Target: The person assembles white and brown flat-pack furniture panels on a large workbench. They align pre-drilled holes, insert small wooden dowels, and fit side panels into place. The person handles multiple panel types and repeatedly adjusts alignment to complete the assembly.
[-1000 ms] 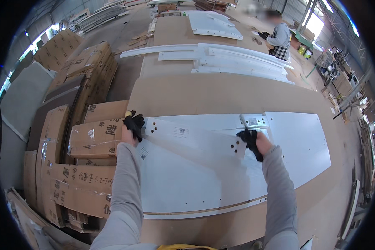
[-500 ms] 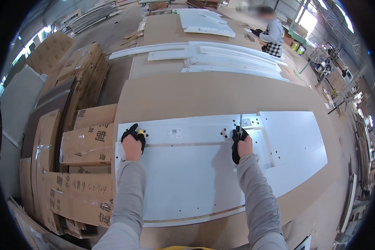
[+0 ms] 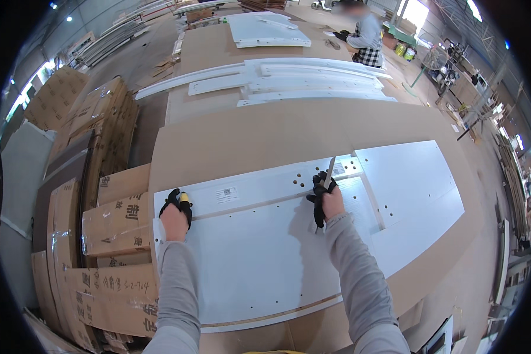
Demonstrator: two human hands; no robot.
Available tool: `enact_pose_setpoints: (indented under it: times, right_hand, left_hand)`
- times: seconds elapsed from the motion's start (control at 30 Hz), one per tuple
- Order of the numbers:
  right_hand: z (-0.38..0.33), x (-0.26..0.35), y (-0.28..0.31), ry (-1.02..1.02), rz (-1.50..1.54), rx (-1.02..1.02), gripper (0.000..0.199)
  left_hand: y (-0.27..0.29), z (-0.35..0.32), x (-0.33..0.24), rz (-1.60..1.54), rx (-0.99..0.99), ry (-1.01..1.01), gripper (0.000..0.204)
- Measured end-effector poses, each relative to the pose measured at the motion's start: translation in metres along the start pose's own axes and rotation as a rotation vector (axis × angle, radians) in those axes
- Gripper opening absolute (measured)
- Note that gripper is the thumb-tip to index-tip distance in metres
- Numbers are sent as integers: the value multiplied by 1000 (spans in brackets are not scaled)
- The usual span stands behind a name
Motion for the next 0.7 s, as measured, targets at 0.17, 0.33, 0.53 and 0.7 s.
enact_pose_setpoints:
  times: [0.17,0.33,0.53,0.7]
  right_hand:
    - [3,-3,-4,-2,-25,-4,41]
    - [4,-5,6,-6,-31,-30,41]
    - [-20,25,0,145,-462,-50,34]
    - [-37,34,-26,525,-1195,-70,15]
  left_hand:
    - [-4,1,6,-67,-52,-50,29]
    - [-8,-1,32,-91,-87,34,21]
    - [5,4,52,-308,-259,122,24]
    - [-6,4,80,-669,-507,-48,28]
Point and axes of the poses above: each hand's wrist, its own z-axis towards the middle knuckle, its own y-axis out of the back of the hand, x = y × z, the point moved 2 cm from there along z, towards the middle knuckle, and after that the axes turned 13 degrees about -z, right-handed, at the moved point
